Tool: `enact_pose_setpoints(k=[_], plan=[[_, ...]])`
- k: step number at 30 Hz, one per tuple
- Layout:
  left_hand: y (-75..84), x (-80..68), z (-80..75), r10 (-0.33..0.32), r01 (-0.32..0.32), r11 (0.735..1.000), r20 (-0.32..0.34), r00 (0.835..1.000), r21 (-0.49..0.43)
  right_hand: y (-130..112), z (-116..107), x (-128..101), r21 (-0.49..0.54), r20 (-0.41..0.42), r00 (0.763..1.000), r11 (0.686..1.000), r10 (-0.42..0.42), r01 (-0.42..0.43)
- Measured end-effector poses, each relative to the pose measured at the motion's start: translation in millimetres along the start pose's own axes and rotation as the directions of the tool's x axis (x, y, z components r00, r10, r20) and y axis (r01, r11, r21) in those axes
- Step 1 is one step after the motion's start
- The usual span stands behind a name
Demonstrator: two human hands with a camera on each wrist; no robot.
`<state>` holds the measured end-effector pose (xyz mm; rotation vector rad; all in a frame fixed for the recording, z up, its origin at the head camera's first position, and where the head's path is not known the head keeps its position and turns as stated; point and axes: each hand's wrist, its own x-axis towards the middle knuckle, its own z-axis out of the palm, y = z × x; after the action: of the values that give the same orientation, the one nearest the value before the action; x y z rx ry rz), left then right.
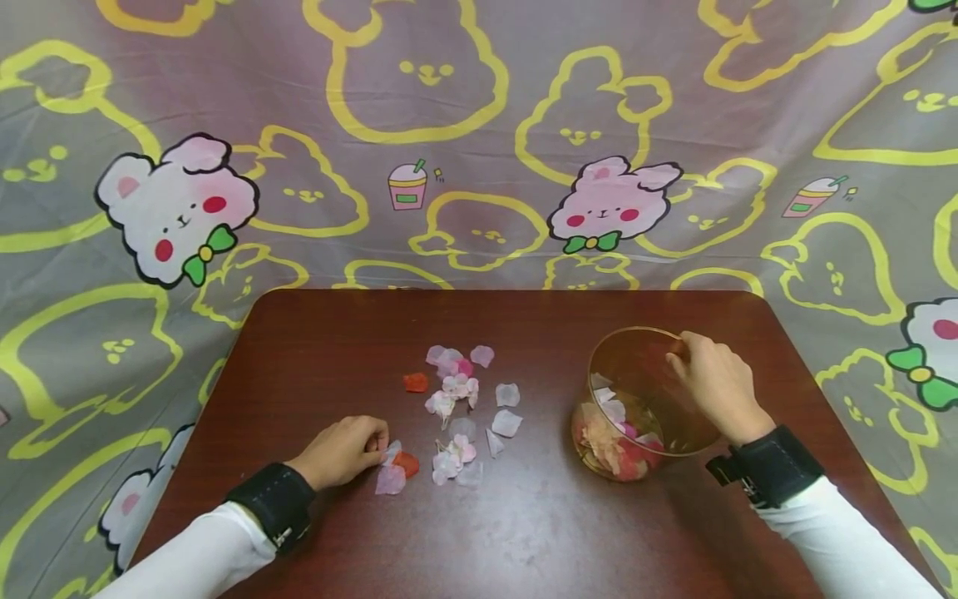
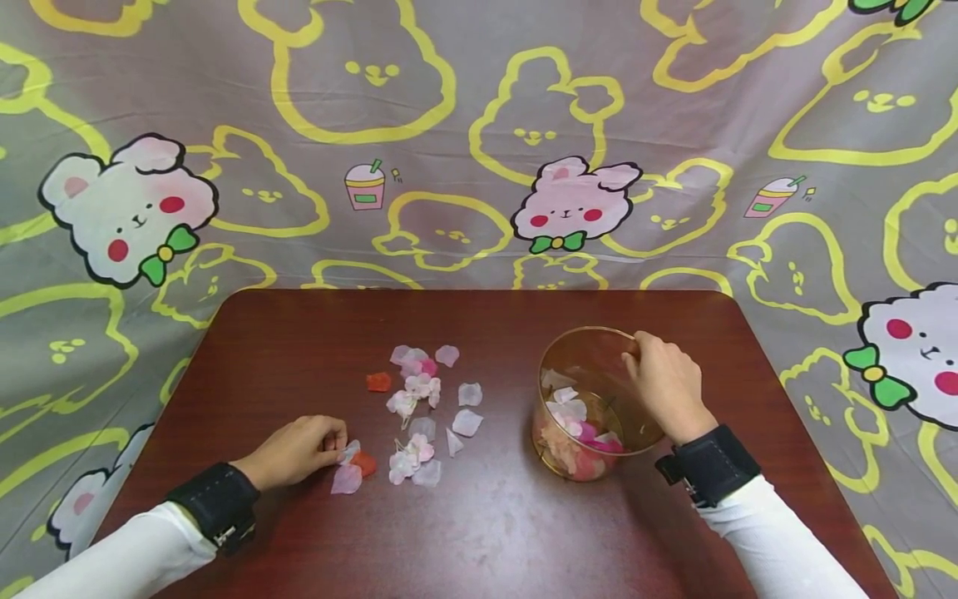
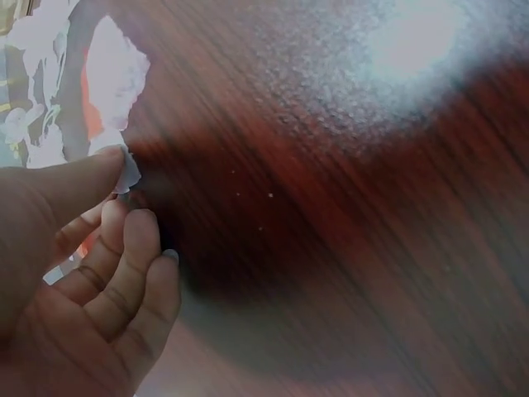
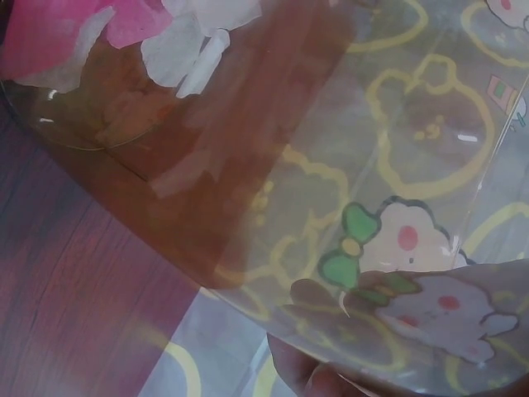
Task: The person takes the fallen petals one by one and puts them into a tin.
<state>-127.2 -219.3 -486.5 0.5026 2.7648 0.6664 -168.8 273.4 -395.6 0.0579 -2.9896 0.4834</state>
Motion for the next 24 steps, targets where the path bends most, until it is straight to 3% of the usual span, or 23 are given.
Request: enact_pose_setpoints(k=[6,15,24], plan=[[-1.6,0.9,-3.5,0.012,-0.012,0.999,0.002,1.000,-0.049,0.2,0.4,0.4,0.004,0.005,1.000,1.000,-0.003,0.003],[-0.3,5.4,-16.8,-0.026,0.027,0.998,0.029,0.999,-0.057,1.9,1.9,0.8,0.001,-0.002,1.000,1.000,-0.008,0.008],[10.1,18.2,-40.3,-0.029,0.026,0.998,-0.037,0.999,-0.060,0.9,2.5,1.3,-0.003,0.001,1.000,1.000,-0.003,0.003]])
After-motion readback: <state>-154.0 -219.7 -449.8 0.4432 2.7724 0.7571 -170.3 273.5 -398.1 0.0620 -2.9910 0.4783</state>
